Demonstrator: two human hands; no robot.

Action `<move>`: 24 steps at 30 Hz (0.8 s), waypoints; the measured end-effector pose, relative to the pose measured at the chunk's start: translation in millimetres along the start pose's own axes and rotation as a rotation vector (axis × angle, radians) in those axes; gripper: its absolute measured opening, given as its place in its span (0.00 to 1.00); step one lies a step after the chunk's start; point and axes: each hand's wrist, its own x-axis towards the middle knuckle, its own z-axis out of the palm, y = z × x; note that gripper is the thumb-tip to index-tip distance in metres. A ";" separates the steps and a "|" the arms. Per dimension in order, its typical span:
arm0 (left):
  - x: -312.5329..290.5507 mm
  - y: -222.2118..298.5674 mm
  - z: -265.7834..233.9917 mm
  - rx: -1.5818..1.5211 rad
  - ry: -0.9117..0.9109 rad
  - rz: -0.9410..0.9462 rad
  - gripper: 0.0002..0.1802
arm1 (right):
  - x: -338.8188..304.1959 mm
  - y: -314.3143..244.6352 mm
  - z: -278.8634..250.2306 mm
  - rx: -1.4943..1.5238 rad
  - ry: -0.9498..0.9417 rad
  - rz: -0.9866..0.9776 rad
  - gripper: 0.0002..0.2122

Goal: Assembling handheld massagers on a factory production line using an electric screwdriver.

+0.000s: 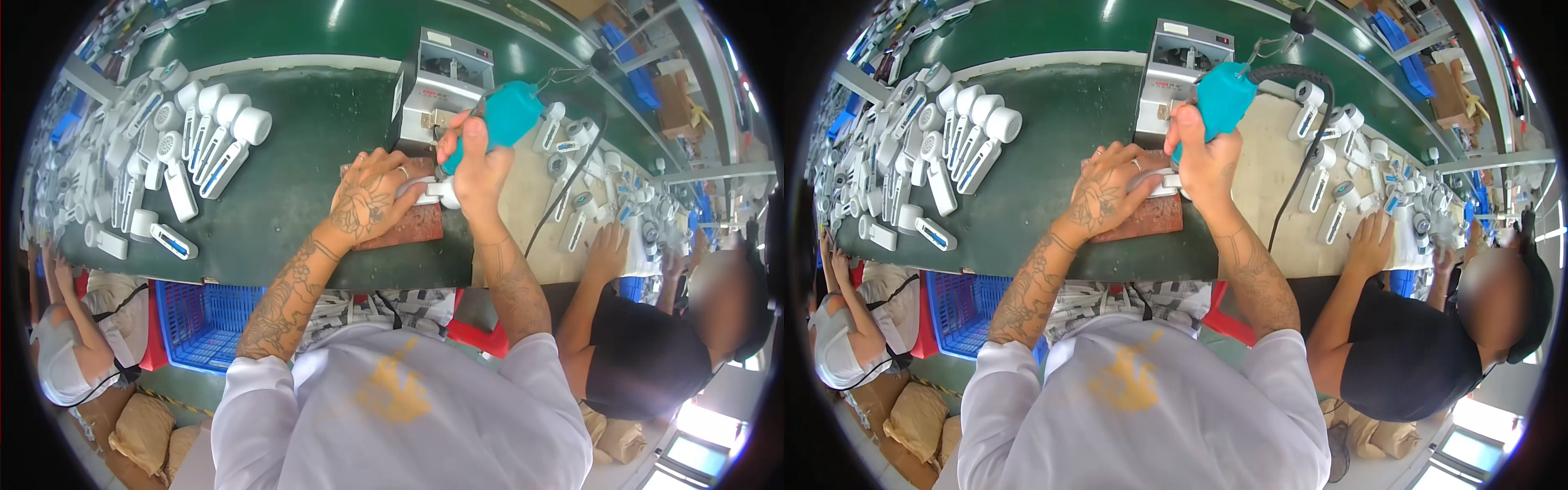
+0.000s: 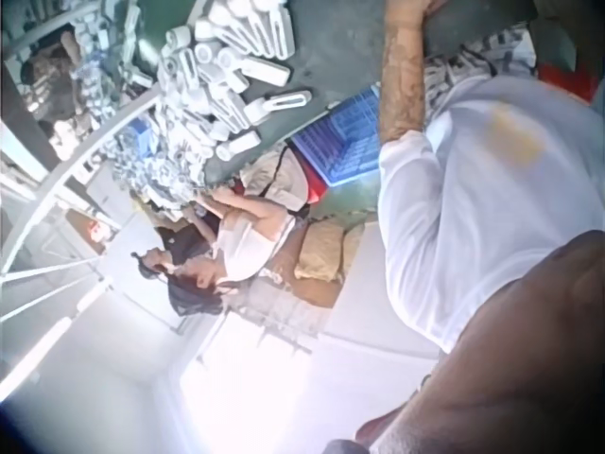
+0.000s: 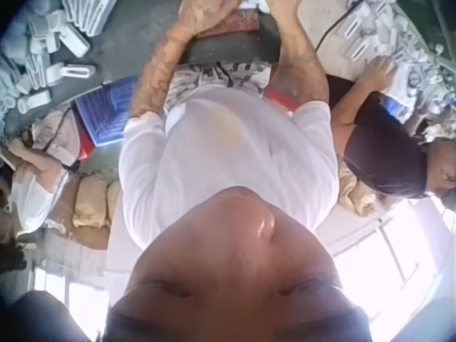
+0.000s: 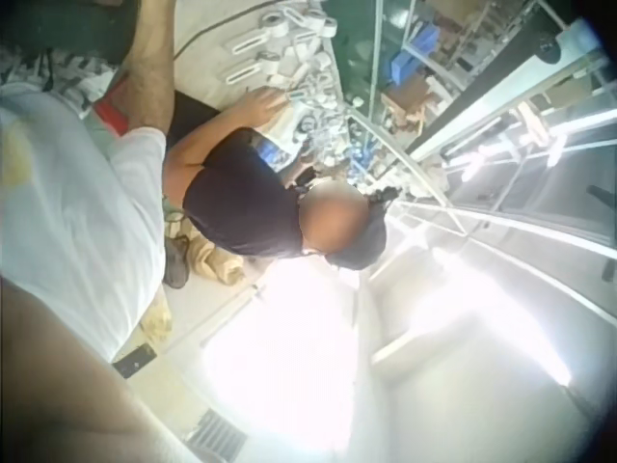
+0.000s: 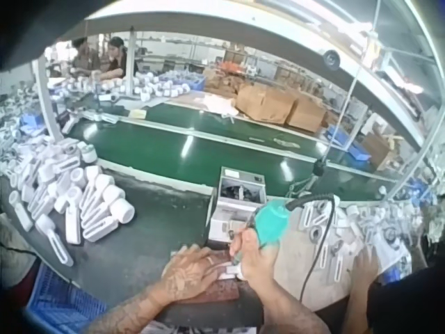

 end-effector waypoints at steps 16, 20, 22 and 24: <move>1.1 2.6 -2.4 -0.003 -0.090 -0.028 0.17 | 38.9 4.5 2.2 -0.029 0.017 -0.108 0.17; -4.8 -5.0 3.7 0.038 -0.010 0.005 0.16 | 10.4 -6.1 1.8 0.042 0.073 -0.014 0.18; -5.7 -3.2 4.0 0.087 0.080 0.064 0.15 | -8.3 -20.7 -4.7 0.081 0.088 0.019 0.16; 0.1 7.1 -5.5 -0.009 0.045 0.046 0.14 | -18.7 -25.8 -10.5 0.151 0.091 0.019 0.16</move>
